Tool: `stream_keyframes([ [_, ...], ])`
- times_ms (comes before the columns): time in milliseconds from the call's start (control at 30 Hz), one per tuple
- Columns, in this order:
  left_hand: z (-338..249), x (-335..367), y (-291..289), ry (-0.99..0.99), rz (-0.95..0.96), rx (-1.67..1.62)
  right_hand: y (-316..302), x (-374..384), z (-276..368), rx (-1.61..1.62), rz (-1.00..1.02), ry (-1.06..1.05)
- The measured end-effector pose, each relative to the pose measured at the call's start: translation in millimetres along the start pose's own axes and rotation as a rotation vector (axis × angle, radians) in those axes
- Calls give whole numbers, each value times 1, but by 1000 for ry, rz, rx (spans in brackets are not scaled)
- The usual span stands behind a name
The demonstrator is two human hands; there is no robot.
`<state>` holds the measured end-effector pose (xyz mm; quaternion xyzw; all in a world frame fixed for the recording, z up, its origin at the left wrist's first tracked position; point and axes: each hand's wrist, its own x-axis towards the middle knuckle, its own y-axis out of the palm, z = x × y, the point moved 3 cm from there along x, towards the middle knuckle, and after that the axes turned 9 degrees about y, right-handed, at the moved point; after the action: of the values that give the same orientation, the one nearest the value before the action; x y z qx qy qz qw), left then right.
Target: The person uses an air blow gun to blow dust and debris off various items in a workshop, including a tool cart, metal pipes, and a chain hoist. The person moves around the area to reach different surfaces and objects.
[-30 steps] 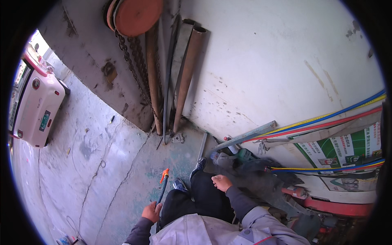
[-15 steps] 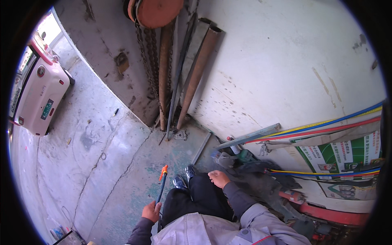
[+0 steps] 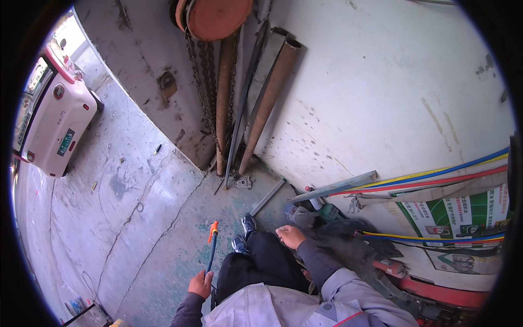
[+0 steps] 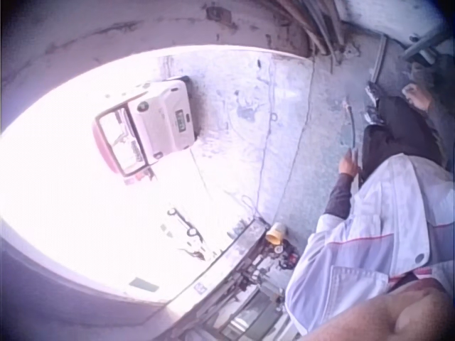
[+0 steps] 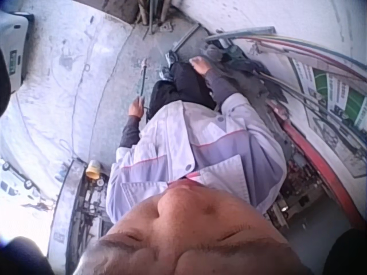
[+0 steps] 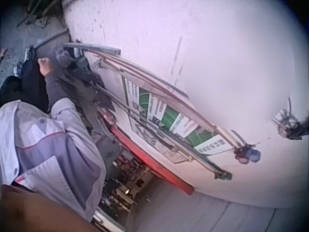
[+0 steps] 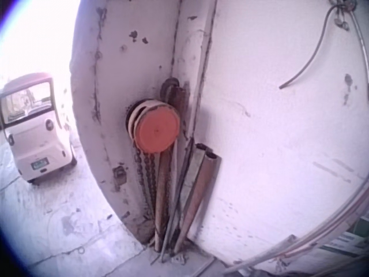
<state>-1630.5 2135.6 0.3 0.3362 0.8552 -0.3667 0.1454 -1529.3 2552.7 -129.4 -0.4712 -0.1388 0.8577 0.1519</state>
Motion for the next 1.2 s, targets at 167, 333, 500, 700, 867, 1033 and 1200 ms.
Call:
stream_keyframes([
  [167,-10,-1,-7,-5,-51,-16,-4,10,8,-45,30,-14],
  [333,-10,-12,-9,-26,-29,29,-7,23,17,-26,40,-33],
  [500,1,-23,-1,-11,-44,28,-7,14,9,-19,1,-80],
  [700,25,-36,0,10,-12,116,9,-29,-39,-38,-14,40],
  [867,30,-27,-1,63,25,180,15,-54,-71,-2,-12,42],
  [1033,28,-21,0,25,-19,42,5,-51,-76,-75,-35,12],
  [1200,26,-30,-1,-12,-46,-48,-1,-45,-45,-44,-39,70],
])
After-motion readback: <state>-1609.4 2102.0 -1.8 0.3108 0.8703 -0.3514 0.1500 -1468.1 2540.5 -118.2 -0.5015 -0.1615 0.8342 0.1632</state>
